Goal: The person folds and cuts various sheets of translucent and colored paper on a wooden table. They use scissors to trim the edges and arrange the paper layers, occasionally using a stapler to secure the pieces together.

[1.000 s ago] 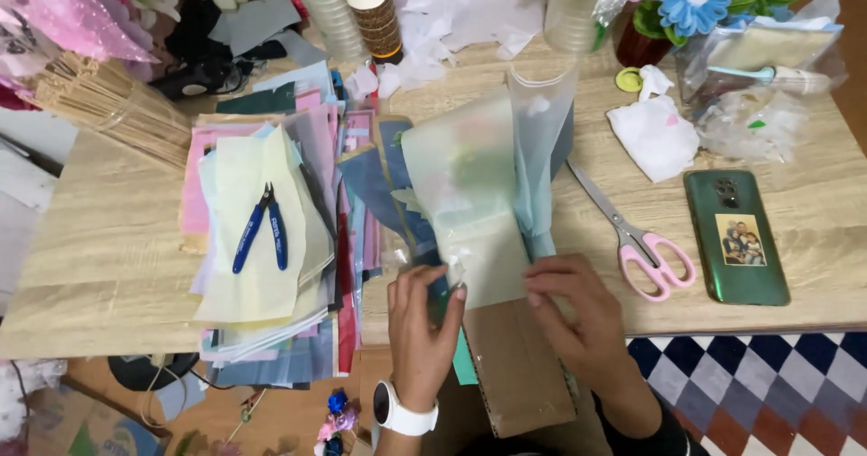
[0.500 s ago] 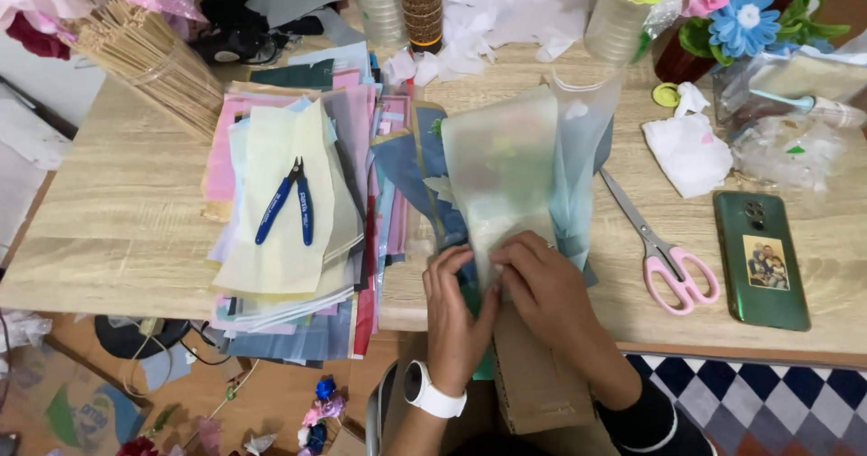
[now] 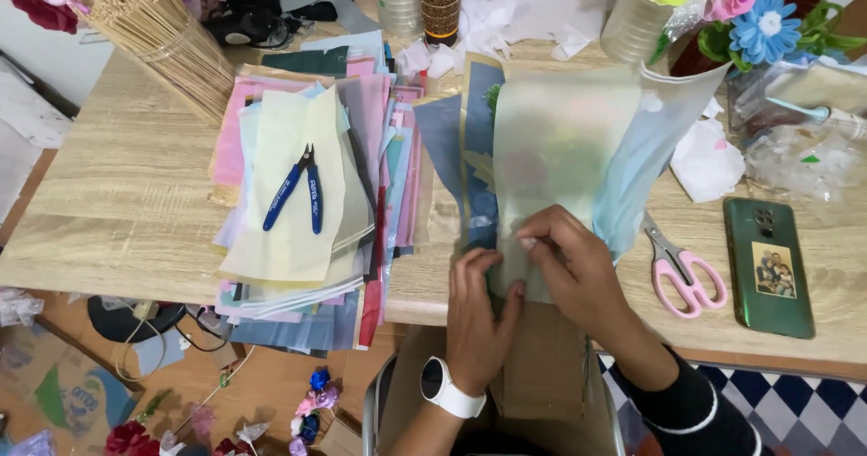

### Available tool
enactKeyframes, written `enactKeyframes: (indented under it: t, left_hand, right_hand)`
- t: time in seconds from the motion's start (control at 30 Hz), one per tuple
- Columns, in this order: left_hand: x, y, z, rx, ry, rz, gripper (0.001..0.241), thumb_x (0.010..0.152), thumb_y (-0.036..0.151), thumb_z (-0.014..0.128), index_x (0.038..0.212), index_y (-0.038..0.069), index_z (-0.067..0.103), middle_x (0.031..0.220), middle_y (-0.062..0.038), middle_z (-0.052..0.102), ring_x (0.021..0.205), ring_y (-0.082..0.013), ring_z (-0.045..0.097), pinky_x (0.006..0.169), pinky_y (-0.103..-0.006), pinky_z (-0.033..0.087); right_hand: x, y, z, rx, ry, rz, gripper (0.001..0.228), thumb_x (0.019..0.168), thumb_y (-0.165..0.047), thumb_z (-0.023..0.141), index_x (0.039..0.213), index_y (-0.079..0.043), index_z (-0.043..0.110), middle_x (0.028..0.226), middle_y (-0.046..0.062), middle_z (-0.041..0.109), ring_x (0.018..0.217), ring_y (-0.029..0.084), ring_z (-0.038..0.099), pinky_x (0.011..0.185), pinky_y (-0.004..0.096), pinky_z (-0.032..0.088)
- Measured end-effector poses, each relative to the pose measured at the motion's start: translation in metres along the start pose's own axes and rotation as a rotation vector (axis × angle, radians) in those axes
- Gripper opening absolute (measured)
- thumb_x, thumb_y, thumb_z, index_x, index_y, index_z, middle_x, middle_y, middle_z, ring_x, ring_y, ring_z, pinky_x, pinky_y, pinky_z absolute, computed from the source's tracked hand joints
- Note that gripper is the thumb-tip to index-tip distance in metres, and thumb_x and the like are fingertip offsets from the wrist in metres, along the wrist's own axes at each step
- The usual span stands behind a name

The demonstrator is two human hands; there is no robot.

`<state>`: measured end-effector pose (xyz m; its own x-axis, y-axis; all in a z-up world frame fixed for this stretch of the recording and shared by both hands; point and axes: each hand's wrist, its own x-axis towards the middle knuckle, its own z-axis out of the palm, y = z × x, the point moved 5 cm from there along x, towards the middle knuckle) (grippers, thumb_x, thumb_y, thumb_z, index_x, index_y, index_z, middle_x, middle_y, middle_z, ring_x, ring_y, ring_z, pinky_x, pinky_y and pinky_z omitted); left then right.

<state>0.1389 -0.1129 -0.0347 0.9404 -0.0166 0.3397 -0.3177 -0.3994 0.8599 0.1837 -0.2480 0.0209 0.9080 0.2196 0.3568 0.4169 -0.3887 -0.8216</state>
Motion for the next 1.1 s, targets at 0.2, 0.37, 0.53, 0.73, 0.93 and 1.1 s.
enactKeyframes:
  t: [0.2, 0.37, 0.53, 0.73, 0.93, 1.1]
  left_hand:
    - [0.007, 0.001, 0.005, -0.186, -0.061, -0.145, 0.065, 0.095, 0.044, 0.059, 0.144, 0.006, 0.038, 0.161, -0.021, 0.032, 0.153, -0.0362, 0.030, 0.116, -0.0512, 0.033]
    - [0.006, 0.013, 0.009, -0.135, -0.066, -0.081, 0.067, 0.095, 0.040, 0.060, 0.146, 0.003, 0.036, 0.154, -0.020, 0.035, 0.147, -0.0375, 0.036, 0.109, -0.0505, 0.041]
    - [0.005, 0.029, 0.012, 0.025, -0.066, 0.032, 0.059, 0.093, 0.030, 0.063, 0.139, 0.000, 0.042, 0.151, -0.024, 0.034, 0.141, -0.0443, 0.042, 0.107, -0.0535, 0.042]
    - [0.000, 0.046, 0.017, 0.159, -0.063, 0.097, 0.054, 0.093, 0.027, 0.065, 0.138, 0.003, 0.048, 0.149, -0.027, 0.036, 0.134, -0.0499, 0.047, 0.095, -0.0555, 0.048]
    - [0.002, 0.057, 0.008, 0.288, -0.065, 0.034, 0.051, 0.093, 0.030, 0.059, 0.141, 0.014, 0.051, 0.152, -0.019, 0.040, 0.129, -0.0474, 0.048, 0.084, -0.0605, 0.049]
    - [0.002, 0.055, 0.009, 0.349, -0.113, -0.009, 0.054, 0.093, 0.024, 0.060, 0.146, 0.021, 0.049, 0.155, -0.018, 0.038, 0.123, -0.0494, 0.044, 0.086, -0.0621, 0.046]
  right_hand:
    - [0.019, 0.011, -0.001, 0.164, -0.081, 0.179, 0.009, 0.103, -0.008, 0.055, 0.097, -0.006, 0.061, 0.080, 0.005, 0.063, 0.074, 0.014, 0.063, 0.073, 0.027, 0.055]
    - [0.037, 0.006, -0.007, 0.118, -0.099, 0.163, 0.012, 0.103, -0.015, 0.055, 0.098, -0.008, 0.062, 0.086, 0.005, 0.065, 0.075, 0.015, 0.069, 0.074, 0.028, 0.058]
    - [0.056, -0.023, -0.019, 0.181, -0.058, 0.046, 0.012, 0.104, -0.007, 0.050, 0.097, -0.006, 0.059, 0.083, 0.006, 0.062, 0.077, 0.016, 0.065, 0.075, 0.028, 0.056]
    - [0.066, -0.032, -0.021, 0.239, 0.014, 0.062, 0.008, 0.105, -0.006, 0.052, 0.102, -0.004, 0.059, 0.083, 0.008, 0.062, 0.077, 0.016, 0.064, 0.076, 0.027, 0.057]
    - [0.082, -0.052, -0.025, 0.223, 0.019, -0.033, 0.011, 0.108, -0.005, 0.051, 0.102, -0.003, 0.060, 0.082, 0.008, 0.060, 0.074, 0.016, 0.063, 0.071, 0.027, 0.055]
    - [0.092, -0.055, -0.027, 0.150, 0.046, -0.084, 0.012, 0.108, -0.009, 0.052, 0.103, -0.004, 0.061, 0.083, 0.007, 0.061, 0.074, 0.016, 0.063, 0.069, 0.027, 0.057]
